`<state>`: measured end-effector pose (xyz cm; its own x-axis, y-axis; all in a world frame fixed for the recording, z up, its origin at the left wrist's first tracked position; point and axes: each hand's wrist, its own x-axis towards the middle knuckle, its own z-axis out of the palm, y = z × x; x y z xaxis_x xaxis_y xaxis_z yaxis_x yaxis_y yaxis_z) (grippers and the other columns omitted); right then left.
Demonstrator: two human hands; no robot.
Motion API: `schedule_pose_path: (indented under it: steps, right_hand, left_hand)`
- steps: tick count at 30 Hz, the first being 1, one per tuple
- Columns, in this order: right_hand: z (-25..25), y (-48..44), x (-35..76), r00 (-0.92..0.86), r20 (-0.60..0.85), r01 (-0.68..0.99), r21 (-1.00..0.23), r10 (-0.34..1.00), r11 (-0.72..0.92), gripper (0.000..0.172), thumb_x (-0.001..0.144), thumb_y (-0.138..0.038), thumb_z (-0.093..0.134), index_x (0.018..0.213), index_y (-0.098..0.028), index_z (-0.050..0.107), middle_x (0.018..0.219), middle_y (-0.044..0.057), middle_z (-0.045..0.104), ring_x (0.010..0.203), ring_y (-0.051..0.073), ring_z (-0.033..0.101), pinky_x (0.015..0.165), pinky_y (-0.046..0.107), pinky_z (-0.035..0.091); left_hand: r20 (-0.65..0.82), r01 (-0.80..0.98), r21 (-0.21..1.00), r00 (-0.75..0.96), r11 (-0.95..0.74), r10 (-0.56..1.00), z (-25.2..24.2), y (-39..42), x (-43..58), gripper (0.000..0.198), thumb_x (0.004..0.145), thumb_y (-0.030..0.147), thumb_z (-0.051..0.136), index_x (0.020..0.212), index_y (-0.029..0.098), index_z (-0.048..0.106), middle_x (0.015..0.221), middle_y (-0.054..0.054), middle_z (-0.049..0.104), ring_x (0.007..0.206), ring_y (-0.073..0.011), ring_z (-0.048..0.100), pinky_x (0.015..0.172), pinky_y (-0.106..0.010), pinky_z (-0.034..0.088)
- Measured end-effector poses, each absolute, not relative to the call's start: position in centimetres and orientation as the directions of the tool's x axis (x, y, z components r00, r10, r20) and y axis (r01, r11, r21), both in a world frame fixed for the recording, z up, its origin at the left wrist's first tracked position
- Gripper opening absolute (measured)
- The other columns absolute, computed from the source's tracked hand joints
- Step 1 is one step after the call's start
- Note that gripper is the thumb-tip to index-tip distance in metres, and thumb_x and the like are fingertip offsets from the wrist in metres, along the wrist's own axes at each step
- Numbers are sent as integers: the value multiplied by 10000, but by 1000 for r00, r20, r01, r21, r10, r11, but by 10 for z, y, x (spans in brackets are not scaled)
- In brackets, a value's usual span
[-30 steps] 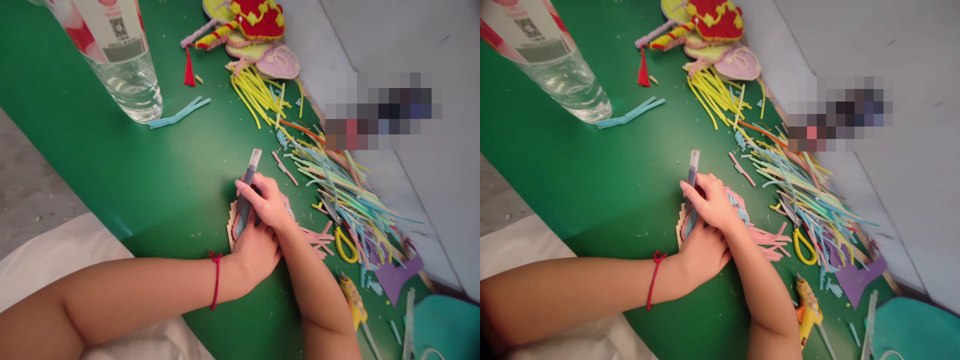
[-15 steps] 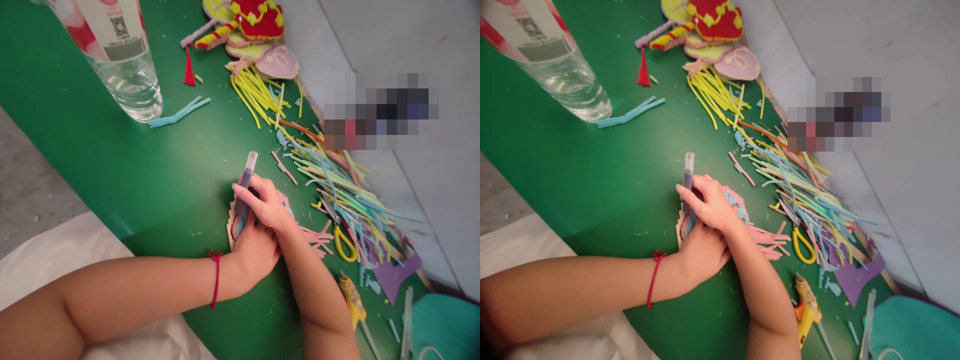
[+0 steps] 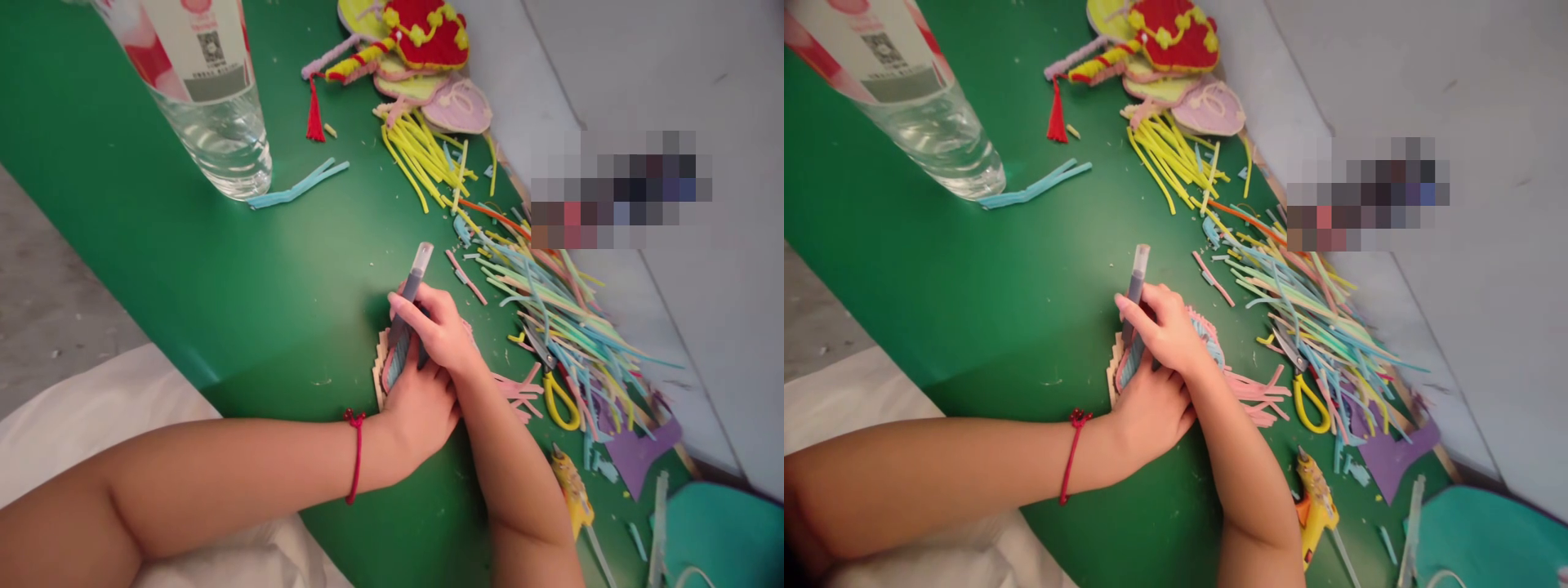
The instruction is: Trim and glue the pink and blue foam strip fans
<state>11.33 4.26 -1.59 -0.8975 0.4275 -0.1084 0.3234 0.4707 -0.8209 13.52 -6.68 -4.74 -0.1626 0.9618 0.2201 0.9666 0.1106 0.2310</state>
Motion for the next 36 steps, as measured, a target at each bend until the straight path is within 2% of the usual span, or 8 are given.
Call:
schedule_pose_path:
  steps: [6,13,18,22,27,30,34,36]
  right_hand:
    - [-18,44,113,-889,-125,331,-840,440,430,316,890,-405,470,654,-194,483,610,-17,490,611,132,445,614,269,358]
    - [-22,45,112,-831,-40,351,-812,554,467,322,892,-416,466,658,-195,475,612,-21,472,602,125,422,605,264,349]
    - [-21,45,112,-878,-93,332,-826,471,456,319,886,-398,481,641,-194,473,602,-23,479,600,124,425,603,265,350]
    - [-24,47,112,-826,3,307,-837,564,453,302,881,-383,489,646,-192,480,602,-30,469,590,117,415,594,265,347]
    - [-21,49,116,-741,122,220,-885,660,411,306,892,-408,473,679,-193,509,655,-19,488,631,120,458,614,262,392]
    - [-10,52,120,-705,180,197,-880,686,433,263,891,-421,497,760,-199,551,703,-13,501,633,117,469,597,258,404]
    - [9,59,121,-612,328,148,-847,720,511,204,875,-431,549,861,-227,549,715,-18,477,602,111,463,561,257,407]
    - [15,61,118,-626,330,161,-831,706,532,207,875,-438,551,853,-232,552,712,-16,485,600,115,476,560,263,416]
  left_hand:
    - [202,949,307,-139,72,969,-49,-66,135,466,875,209,361,1295,201,563,1300,-60,586,1260,-280,481,1080,-455,386]
    - [179,968,240,-123,78,976,-54,-60,137,522,824,205,356,1310,246,541,1358,-9,554,1298,-238,454,1008,-432,436]
    - [269,993,91,-96,73,959,-52,-63,135,518,845,254,314,1300,250,560,1287,-12,608,1225,-218,528,976,-373,457]
    - [312,987,-93,-95,130,945,-55,-61,137,565,823,295,260,1313,269,541,1305,-3,597,1255,-248,502,966,-454,433]
    - [171,989,129,-92,70,981,-46,-62,135,511,901,347,324,1385,255,458,1455,-23,449,1368,-291,344,1080,-519,334]
    - [107,971,234,-71,44,992,-34,-64,130,501,941,382,300,1397,233,444,1468,-26,431,1388,-278,306,1120,-498,301]
    - [70,965,264,-25,5,997,-20,-57,122,492,948,363,336,1388,178,458,1481,-52,412,1387,-254,311,1159,-444,247]
    - [57,971,239,5,-19,998,-18,-50,119,483,941,325,362,1383,159,463,1484,-67,405,1388,-265,302,1166,-461,215]
